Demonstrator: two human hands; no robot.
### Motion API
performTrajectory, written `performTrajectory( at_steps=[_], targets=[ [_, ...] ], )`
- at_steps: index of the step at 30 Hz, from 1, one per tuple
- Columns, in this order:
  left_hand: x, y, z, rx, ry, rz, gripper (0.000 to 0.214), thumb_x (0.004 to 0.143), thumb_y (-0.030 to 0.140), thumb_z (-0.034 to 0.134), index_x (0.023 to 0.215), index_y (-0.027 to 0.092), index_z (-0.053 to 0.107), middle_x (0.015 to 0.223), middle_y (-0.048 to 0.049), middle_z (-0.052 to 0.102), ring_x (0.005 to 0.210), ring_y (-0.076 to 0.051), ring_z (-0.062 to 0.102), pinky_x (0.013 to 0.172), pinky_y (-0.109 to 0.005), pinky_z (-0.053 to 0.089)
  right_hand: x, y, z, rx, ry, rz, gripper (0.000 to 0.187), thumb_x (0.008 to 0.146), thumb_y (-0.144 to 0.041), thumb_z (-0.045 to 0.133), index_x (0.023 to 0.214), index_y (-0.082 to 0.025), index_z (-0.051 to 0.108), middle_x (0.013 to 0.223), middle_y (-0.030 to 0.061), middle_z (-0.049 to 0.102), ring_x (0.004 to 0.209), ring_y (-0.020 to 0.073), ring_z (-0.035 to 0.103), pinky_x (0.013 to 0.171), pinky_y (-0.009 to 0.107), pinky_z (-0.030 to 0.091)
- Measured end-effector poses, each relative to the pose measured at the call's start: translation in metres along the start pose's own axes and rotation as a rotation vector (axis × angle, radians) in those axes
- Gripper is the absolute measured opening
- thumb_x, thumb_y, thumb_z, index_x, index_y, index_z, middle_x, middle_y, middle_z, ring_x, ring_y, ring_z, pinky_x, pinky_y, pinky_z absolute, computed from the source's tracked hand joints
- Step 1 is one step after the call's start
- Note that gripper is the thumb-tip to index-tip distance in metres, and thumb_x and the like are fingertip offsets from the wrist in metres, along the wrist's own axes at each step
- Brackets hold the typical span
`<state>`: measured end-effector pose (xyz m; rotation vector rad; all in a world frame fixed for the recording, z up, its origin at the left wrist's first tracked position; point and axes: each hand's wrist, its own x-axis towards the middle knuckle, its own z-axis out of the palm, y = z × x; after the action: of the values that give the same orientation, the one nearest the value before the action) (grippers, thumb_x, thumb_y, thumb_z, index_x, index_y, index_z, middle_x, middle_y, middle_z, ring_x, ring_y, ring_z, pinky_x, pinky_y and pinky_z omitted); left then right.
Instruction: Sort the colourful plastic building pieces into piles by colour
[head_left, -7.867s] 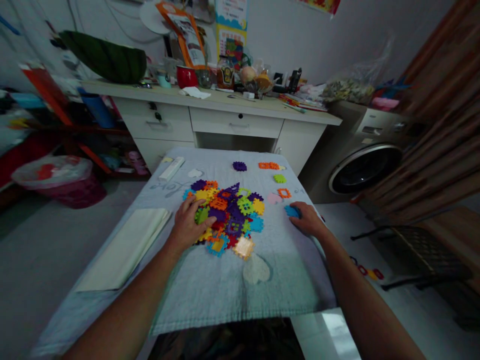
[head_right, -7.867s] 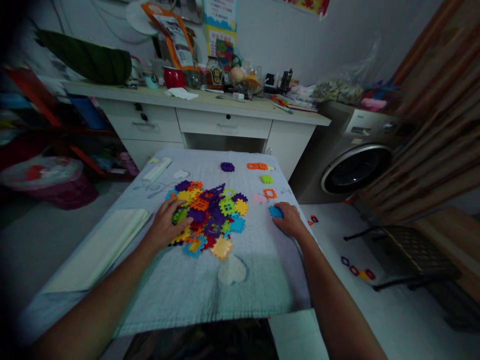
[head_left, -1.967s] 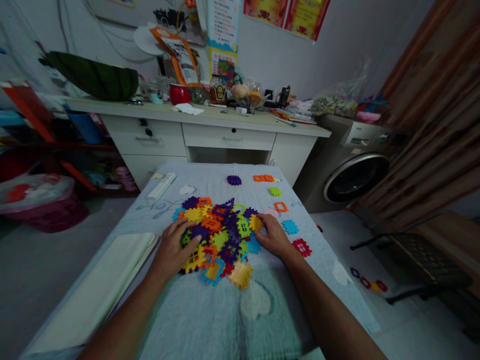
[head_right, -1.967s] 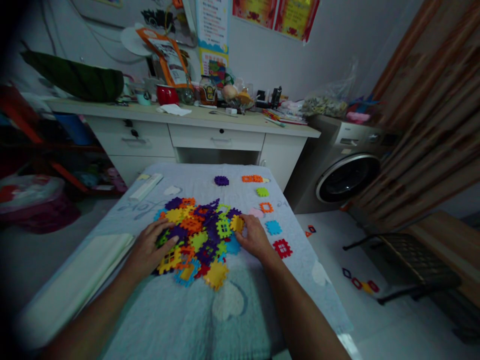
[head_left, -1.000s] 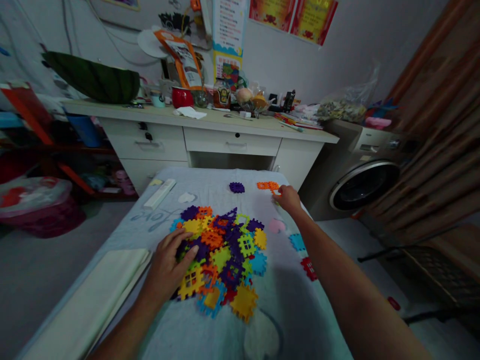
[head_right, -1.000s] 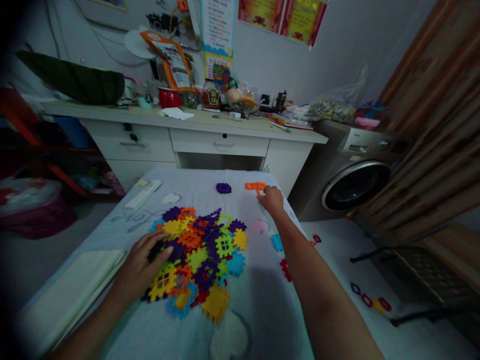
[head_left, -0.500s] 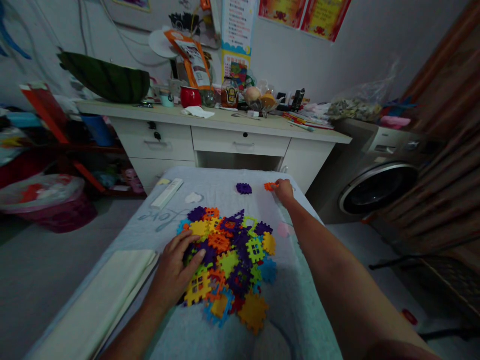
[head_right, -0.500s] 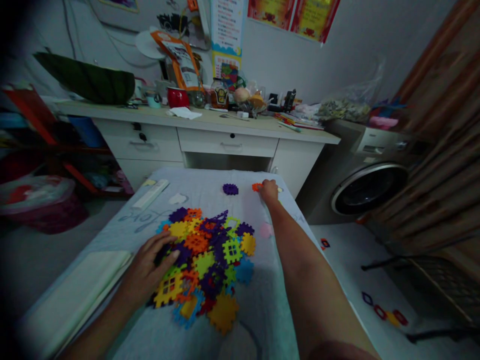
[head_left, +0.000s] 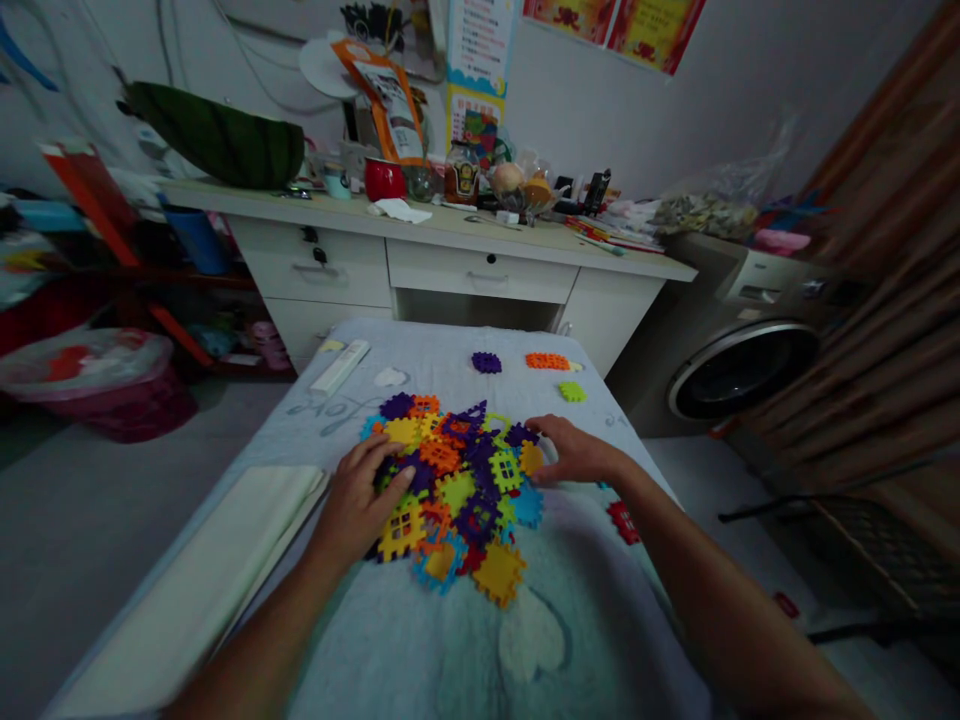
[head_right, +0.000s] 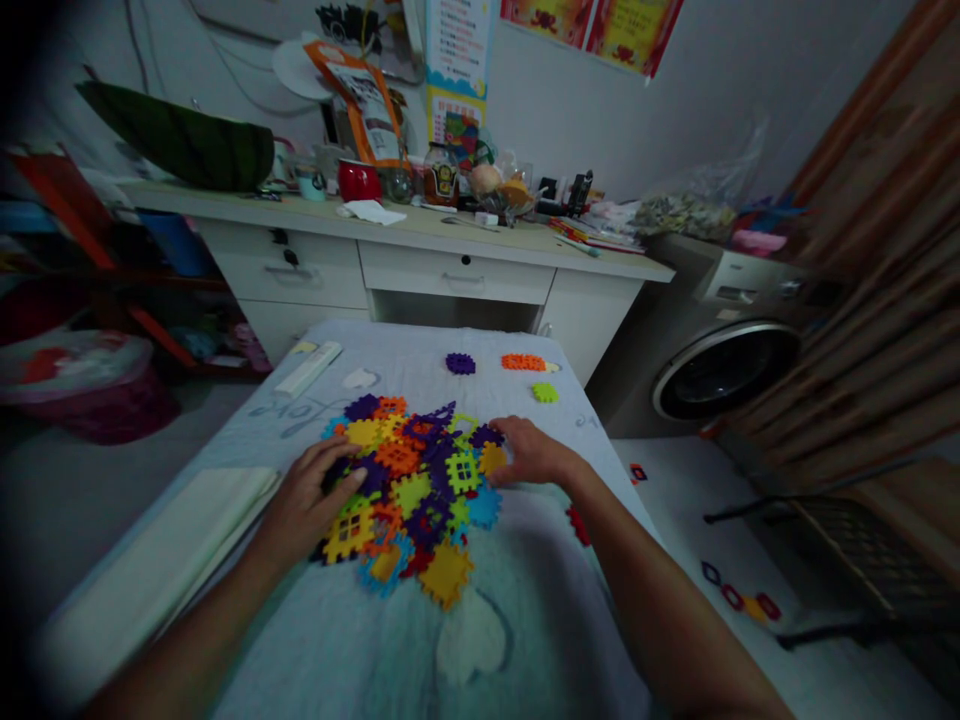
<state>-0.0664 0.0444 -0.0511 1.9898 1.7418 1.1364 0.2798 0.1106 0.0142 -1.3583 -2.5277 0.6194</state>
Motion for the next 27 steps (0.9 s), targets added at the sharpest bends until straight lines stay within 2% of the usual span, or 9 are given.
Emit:
performTrajectory(
  at_steps=[1, 4, 7, 12, 15, 17, 21, 25, 27],
  targets=[
    [0.0, 0.0, 0.0, -0.001, -0.001, 0.002, 0.042, 0.085, 0.054, 0.052, 0.111, 0.023, 0.064, 0.126, -0.0086, 0.057, 0.12, -0.029, 0.053, 0.105, -0.05, 0.041, -0.005, -0.005, 0.008, -0.025, 0.034, 0.002, 0.071, 0.06, -0.036, 0.082, 0.124, -0.018, 0.057, 0.118, 0.0109, 0.061, 0.106, 0.0268, 0.057, 0.096, 0.042, 0.044],
    [0.0, 0.0, 0.0, -0.009, -0.004, 0.012, 0.043, 0.085, 0.055, 0.052, 0.11, 0.023, 0.063, 0.126, -0.0092, 0.056, 0.121, -0.029, 0.052, 0.106, -0.05, 0.04, -0.013, -0.018, 0.028, -0.062, 0.129, 0.017, 0.053, 0.065, -0.024, 0.075, 0.115, -0.018, 0.059, 0.106, 0.0086, 0.061, 0.097, 0.0237, 0.057, 0.091, 0.039, 0.045],
    [0.0, -0.001, 0.002, -0.012, 0.009, 0.02, 0.043, 0.084, 0.055, 0.052, 0.11, 0.023, 0.063, 0.125, -0.0092, 0.057, 0.12, -0.029, 0.052, 0.105, -0.05, 0.04, -0.016, -0.02, 0.033, -0.052, 0.193, 0.027, 0.047, 0.066, -0.016, 0.069, 0.112, -0.019, 0.059, 0.103, 0.0077, 0.058, 0.097, 0.0223, 0.056, 0.09, 0.036, 0.046],
    [0.001, -0.001, 0.001, -0.008, 0.009, 0.042, 0.042, 0.084, 0.055, 0.052, 0.11, 0.024, 0.063, 0.123, -0.0076, 0.058, 0.118, -0.028, 0.054, 0.104, -0.047, 0.042, -0.018, 0.01, 0.006, -0.08, 0.212, 0.095, 0.057, 0.071, -0.013, 0.067, 0.126, -0.02, 0.052, 0.115, 0.0092, 0.054, 0.105, 0.0218, 0.056, 0.096, 0.036, 0.045],
    [0.001, 0.001, 0.0, -0.01, 0.009, 0.052, 0.041, 0.084, 0.055, 0.052, 0.109, 0.024, 0.063, 0.122, -0.0075, 0.058, 0.118, -0.028, 0.055, 0.105, -0.047, 0.042, -0.016, 0.042, -0.015, -0.191, 0.197, 0.251, 0.06, 0.072, -0.013, 0.068, 0.129, -0.014, 0.049, 0.12, 0.0135, 0.054, 0.109, 0.0236, 0.056, 0.099, 0.036, 0.043],
    [0.001, 0.001, -0.001, -0.01, 0.006, 0.048, 0.042, 0.084, 0.055, 0.052, 0.109, 0.023, 0.063, 0.123, -0.0079, 0.058, 0.118, -0.028, 0.054, 0.105, -0.047, 0.042, -0.013, 0.06, -0.024, -0.262, 0.178, 0.363, 0.055, 0.072, -0.011, 0.069, 0.124, -0.012, 0.053, 0.117, 0.0147, 0.057, 0.107, 0.0241, 0.058, 0.095, 0.035, 0.044],
    [0.0, -0.002, 0.001, -0.011, 0.006, 0.051, 0.042, 0.084, 0.054, 0.053, 0.109, 0.023, 0.063, 0.122, -0.008, 0.058, 0.118, -0.028, 0.054, 0.105, -0.048, 0.041, -0.011, 0.083, -0.027, -0.342, 0.112, 0.405, 0.05, 0.069, -0.007, 0.07, 0.118, -0.013, 0.058, 0.119, 0.0147, 0.058, 0.108, 0.025, 0.058, 0.093, 0.034, 0.044],
    [0.0, -0.006, 0.002, -0.015, -0.003, 0.052, 0.042, 0.085, 0.055, 0.052, 0.11, 0.023, 0.062, 0.122, -0.0075, 0.057, 0.119, -0.027, 0.053, 0.106, -0.047, 0.04, -0.014, 0.09, -0.022, -0.336, 0.078, 0.424, 0.064, 0.068, -0.013, 0.075, 0.128, -0.015, 0.054, 0.127, 0.0163, 0.054, 0.114, 0.0268, 0.056, 0.096, 0.035, 0.043],
    [0.0, -0.006, 0.002, -0.013, -0.007, 0.051, 0.042, 0.085, 0.055, 0.052, 0.11, 0.023, 0.062, 0.123, -0.0075, 0.057, 0.12, -0.027, 0.053, 0.106, -0.046, 0.04, -0.015, 0.09, -0.02, -0.315, 0.063, 0.422, 0.062, 0.07, -0.017, 0.075, 0.128, -0.015, 0.054, 0.128, 0.0159, 0.054, 0.115, 0.0262, 0.056, 0.096, 0.034, 0.043]
  ],
)
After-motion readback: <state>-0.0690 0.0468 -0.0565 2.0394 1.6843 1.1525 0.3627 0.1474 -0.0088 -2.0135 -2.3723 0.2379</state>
